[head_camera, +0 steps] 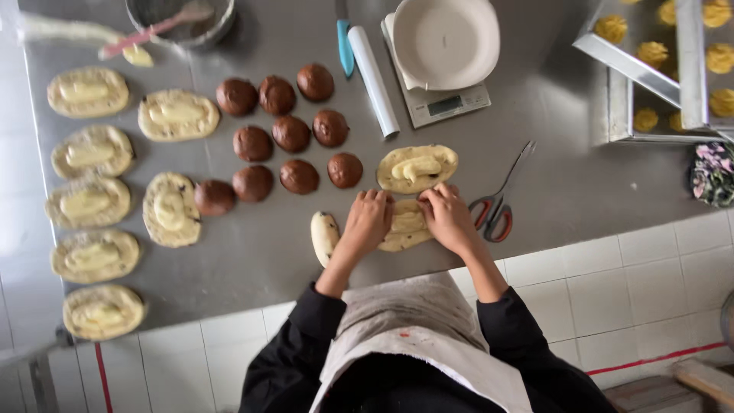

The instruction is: The person prepares a filling from a bowl, transfers it into a plastic piping bag, and pipes the filling onto dough pieces. The person then rolls the dough over the filling to shape the bread.

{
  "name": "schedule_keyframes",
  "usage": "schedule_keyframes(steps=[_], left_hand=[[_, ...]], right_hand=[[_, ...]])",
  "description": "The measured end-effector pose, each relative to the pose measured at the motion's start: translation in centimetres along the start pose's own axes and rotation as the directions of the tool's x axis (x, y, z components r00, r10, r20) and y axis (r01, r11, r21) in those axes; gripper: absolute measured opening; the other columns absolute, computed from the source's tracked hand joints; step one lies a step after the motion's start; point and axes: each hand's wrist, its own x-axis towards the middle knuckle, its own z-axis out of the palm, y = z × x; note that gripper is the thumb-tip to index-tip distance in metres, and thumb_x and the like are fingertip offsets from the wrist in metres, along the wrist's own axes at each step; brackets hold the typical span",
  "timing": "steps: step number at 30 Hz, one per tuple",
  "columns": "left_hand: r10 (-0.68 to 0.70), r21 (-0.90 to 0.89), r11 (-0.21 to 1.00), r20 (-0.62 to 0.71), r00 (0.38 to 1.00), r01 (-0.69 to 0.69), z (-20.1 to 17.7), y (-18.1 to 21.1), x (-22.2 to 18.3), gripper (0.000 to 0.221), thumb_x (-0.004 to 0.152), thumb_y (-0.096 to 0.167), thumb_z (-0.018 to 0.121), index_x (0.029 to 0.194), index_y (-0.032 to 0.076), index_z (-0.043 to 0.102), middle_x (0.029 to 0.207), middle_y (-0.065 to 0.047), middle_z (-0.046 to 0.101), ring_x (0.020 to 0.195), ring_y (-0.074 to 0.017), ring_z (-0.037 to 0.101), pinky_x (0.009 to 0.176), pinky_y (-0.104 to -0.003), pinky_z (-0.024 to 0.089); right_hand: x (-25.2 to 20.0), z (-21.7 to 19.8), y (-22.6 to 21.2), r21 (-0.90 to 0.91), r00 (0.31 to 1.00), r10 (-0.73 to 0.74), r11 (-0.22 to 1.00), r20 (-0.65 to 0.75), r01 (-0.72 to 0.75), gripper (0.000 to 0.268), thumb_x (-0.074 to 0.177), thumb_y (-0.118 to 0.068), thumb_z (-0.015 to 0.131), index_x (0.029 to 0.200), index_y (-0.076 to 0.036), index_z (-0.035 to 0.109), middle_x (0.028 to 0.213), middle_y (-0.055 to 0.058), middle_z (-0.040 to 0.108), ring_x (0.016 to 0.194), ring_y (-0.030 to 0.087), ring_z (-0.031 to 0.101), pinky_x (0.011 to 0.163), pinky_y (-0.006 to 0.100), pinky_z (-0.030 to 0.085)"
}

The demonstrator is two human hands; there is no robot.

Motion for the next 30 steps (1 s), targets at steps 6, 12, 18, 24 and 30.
schedule_keyframes(steps=[6, 12, 18, 24, 30], left_hand=[[-0.007, -0.14, 0.99, 0.093, 0.996, 0.02, -2.3, 1.0, 1.0, 0.022, 0.09, 0.021, 0.072, 0.096, 0.003, 0.061, 0.091, -0.015, 0.068, 0.092, -0.0358, 0.064, 0.083, -0.047, 0.05], [0.098, -0.151, 0.985, 0.125, 0.987, -0.079, -2.4, 1.3, 2.2, 0.025, 0.088, 0.022, 0.076, 0.103, 0.005, 0.065, 0.086, -0.012, 0.07, 0.089, -0.0341, 0.067, 0.078, -0.045, 0.052], [0.186, -0.221, 0.959, 0.031, 0.982, -0.175, -3.3, 1.9, 2.0, 0.024, 0.086, 0.017, 0.077, 0.1, 0.006, 0.062, 0.095, -0.016, 0.069, 0.09, -0.0354, 0.066, 0.078, -0.044, 0.053], [0.103, -0.246, 0.967, 0.123, 0.987, -0.07, -3.9, 2.6, 2.6, 0.035, 0.088, 0.012, 0.074, 0.12, 0.001, 0.066, 0.096, -0.014, 0.072, 0.089, -0.0352, 0.07, 0.077, -0.045, 0.055], [0.115, -0.097, 0.986, -0.167, 0.979, -0.133, -4.1, 2.7, 2.6, 0.018, 0.091, 0.005, 0.071, 0.108, 0.0, 0.072, 0.106, -0.014, 0.071, 0.094, -0.033, 0.07, 0.082, -0.042, 0.057]], right_hand=[[1.1, -0.6, 0.4, 0.084, 0.992, -0.097, 0.992, 0.076, 0.09, 0.016, 0.092, -0.008, 0.069, 0.104, 0.0, 0.063, 0.102, 0.011, 0.066, 0.104, 0.034, 0.064, 0.089, 0.046, 0.052], [2.1, -1.7, -0.9, -0.02, 0.98, -0.065, 0.997, 0.186, 0.07, 0.014, 0.091, -0.013, 0.07, 0.102, -0.007, 0.065, 0.101, 0.012, 0.067, 0.102, 0.033, 0.064, 0.083, 0.046, 0.053], [1.9, -2.8, -1.5, 0.082, 0.963, 0.019, 0.996, 0.27, -0.043, 0.019, 0.092, -0.013, 0.071, 0.104, -0.002, 0.061, 0.096, 0.01, 0.069, 0.094, 0.032, 0.068, 0.08, 0.045, 0.054], [2.0, -1.8, -0.3, 0.11, 0.952, -0.235, 0.97, 0.195, 0.217, 0.02, 0.086, -0.004, 0.07, 0.106, -0.004, 0.071, 0.096, 0.012, 0.068, 0.089, 0.033, 0.069, 0.078, 0.043, 0.055], [2.1, -0.9, -1.1, -0.085, 0.935, -0.308, 0.951, -0.175, 0.297, 0.03, 0.09, 0.003, 0.068, 0.12, 0.003, 0.07, 0.109, 0.014, 0.063, 0.101, 0.032, 0.066, 0.085, 0.042, 0.056]])
